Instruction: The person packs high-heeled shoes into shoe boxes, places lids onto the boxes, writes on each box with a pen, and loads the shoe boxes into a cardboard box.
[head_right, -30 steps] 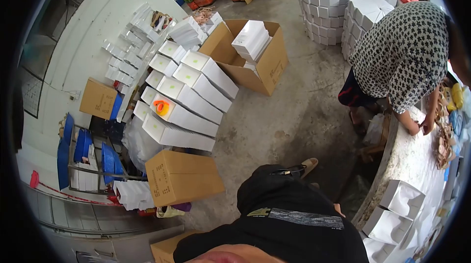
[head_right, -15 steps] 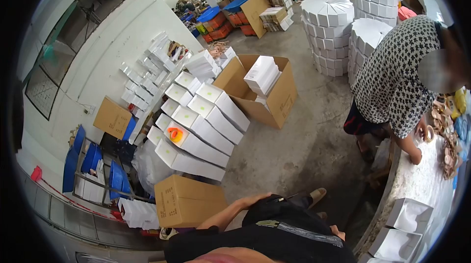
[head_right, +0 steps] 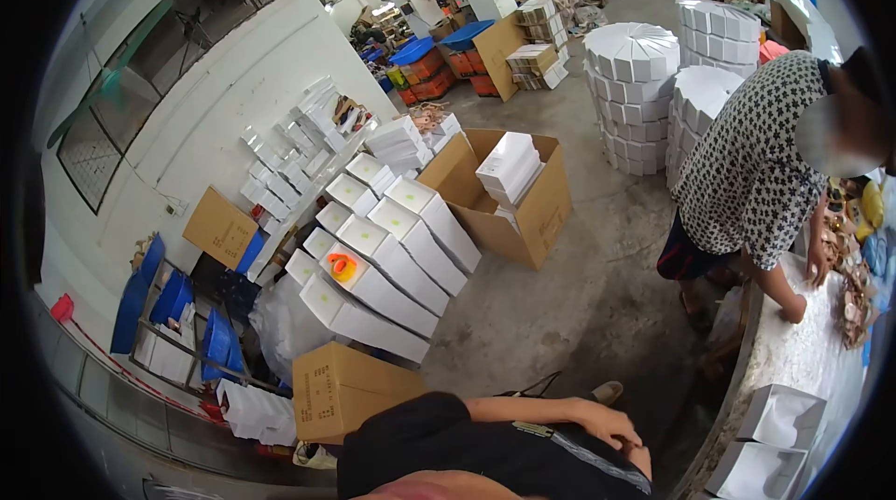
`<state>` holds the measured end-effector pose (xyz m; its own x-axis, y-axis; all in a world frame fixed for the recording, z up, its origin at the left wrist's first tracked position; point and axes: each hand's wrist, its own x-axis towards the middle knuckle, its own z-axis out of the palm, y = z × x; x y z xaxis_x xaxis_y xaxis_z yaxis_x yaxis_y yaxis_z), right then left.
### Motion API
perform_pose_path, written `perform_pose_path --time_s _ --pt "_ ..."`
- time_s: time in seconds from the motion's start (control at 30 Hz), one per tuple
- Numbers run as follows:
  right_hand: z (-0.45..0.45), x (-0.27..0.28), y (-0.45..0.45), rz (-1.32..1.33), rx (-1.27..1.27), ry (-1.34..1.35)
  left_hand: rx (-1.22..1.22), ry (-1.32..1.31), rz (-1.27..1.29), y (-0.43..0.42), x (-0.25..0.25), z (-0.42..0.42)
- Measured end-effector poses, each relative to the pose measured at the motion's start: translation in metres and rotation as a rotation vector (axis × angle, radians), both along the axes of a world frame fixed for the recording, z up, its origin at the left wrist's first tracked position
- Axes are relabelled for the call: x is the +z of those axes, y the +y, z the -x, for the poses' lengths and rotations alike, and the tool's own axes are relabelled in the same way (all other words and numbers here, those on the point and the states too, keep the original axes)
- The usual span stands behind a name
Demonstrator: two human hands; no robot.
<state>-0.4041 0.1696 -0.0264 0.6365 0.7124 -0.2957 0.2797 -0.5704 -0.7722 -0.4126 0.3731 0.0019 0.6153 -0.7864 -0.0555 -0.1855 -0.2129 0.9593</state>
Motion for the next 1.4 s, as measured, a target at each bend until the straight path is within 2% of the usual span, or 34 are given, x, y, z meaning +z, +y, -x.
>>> perform_pose_path --time_s 0.07,0.17,0.27,0.3,0.37,0.43,0.47,0.5,0.53,0.57,0.6,0.63,0.67,0.7,0.77,0.8,0.83,0.87,0.9,0.93,0.97,1.03,1.07,1.13,1.17,1.2,1.23,1.27,1.3,1.33,1.37,1.4 --pt "0.008 -0.003 -0.004 -0.008 -0.070 -0.023 0.025 0.071 0.119 -0.008 -0.021 0.008" --pt "0.018 -0.007 -0.011 -0.017 -0.191 -0.049 0.124 0.207 0.248 -0.013 -0.008 0.023" --pt "0.028 -0.010 -0.016 -0.027 -0.326 -0.089 0.174 0.352 0.022 -0.016 -0.002 0.020" --pt "0.030 -0.012 -0.016 -0.026 -0.377 -0.113 0.104 0.335 -0.012 -0.017 -0.031 0.014" --pt "0.035 -0.015 -0.015 -0.017 -0.474 -0.162 0.150 0.139 0.076 -0.023 -0.062 0.009" --pt "0.040 -0.016 -0.013 0.003 -0.552 -0.207 0.225 -0.054 0.218 -0.021 -0.068 0.001" --pt "0.041 -0.015 -0.010 0.014 -0.581 -0.226 0.260 0.082 0.126 -0.017 -0.069 -0.003" --pt "0.041 -0.024 -0.011 0.024 -0.550 -0.282 0.288 0.215 0.030 -0.006 -0.021 -0.005" --pt "0.036 -0.035 -0.008 -0.025 -0.545 -0.294 0.315 0.346 -0.076 0.005 0.006 -0.008" --pt "0.032 -0.045 -0.005 -0.074 -0.538 -0.305 0.252 0.389 -0.069 0.003 -0.026 -0.013" --pt "0.028 -0.054 -0.002 -0.123 -0.530 -0.316 0.274 0.108 0.074 0.002 -0.071 -0.014" --pt "0.030 -0.031 0.011 -0.160 -0.573 -0.296 0.321 -0.192 0.190 0.004 -0.078 -0.014" --pt "0.032 -0.007 0.023 -0.198 -0.614 -0.275 0.306 -0.065 0.116 0.011 -0.084 -0.016" --pt "0.031 0.011 0.033 -0.018 -0.756 -0.063 0.294 0.057 0.036 0.020 -0.051 -0.018" --pt "0.025 0.001 0.040 -0.114 -0.715 -0.001 0.231 0.256 -0.160 0.030 -0.006 -0.028" --pt "0.024 -0.002 0.041 -0.159 -0.692 0.030 0.180 0.247 -0.053 0.030 -0.015 -0.030" --pt "0.024 0.018 0.053 -0.021 -0.696 0.074 0.132 0.239 0.053 0.030 -0.032 -0.032" --pt "0.030 0.018 0.049 -0.042 -0.710 0.097 0.088 0.228 0.156 0.027 -0.046 -0.032" --pt "0.030 0.016 0.045 -0.075 -0.721 0.109 0.089 0.422 0.294 0.020 -0.055 -0.032" --pt "0.023 0.012 0.049 -0.117 -0.730 0.118 0.015 0.534 0.153 0.031 -0.020 -0.039" --pt "-0.001 0.006 0.059 -0.162 -0.632 -0.012 0.033 0.303 0.178 0.018 -0.058 -0.032" --pt "-0.067 -0.011 0.075 -0.258 -0.479 -0.299 0.053 0.014 0.151 0.033 -0.074 -0.068" --pt "-0.063 -0.020 0.058 -0.241 -0.421 -0.389 0.073 0.034 0.146 0.032 -0.082 -0.070" --pt "0.011 -0.035 0.022 -0.146 -0.334 -0.477 0.080 0.172 0.153 0.018 -0.062 -0.051" --pt "0.012 0.001 0.029 -0.096 -0.428 -0.071 0.067 0.170 0.137 0.016 -0.052 -0.053" --pt "0.005 0.038 0.034 -0.117 -0.498 -0.110 0.054 0.168 0.121 0.014 -0.042 -0.057" --pt "0.004 0.069 0.040 -0.212 -0.646 0.023 0.000 -0.057 -0.026 0.008 -0.041 -0.068" --pt "0.004 0.069 0.040 -0.297 -0.668 -0.103 0.030 -0.234 -0.188 0.004 -0.017 -0.064" --pt "0.004 0.072 0.030 -0.220 -0.636 0.054 -0.007 -0.238 -0.126 -0.002 0.015 -0.077" --pt "0.006 0.073 0.024 -0.172 -0.594 0.112 0.079 -0.120 -0.354 -0.003 0.025 -0.077" --pt "0.013 0.067 0.021 -0.233 -0.661 0.038 0.152 0.000 -0.588 -0.005 0.035 -0.075" --pt "0.024 0.059 0.018 -0.164 -0.688 0.022 0.356 -0.315 -0.394 -0.006 0.032 -0.065"
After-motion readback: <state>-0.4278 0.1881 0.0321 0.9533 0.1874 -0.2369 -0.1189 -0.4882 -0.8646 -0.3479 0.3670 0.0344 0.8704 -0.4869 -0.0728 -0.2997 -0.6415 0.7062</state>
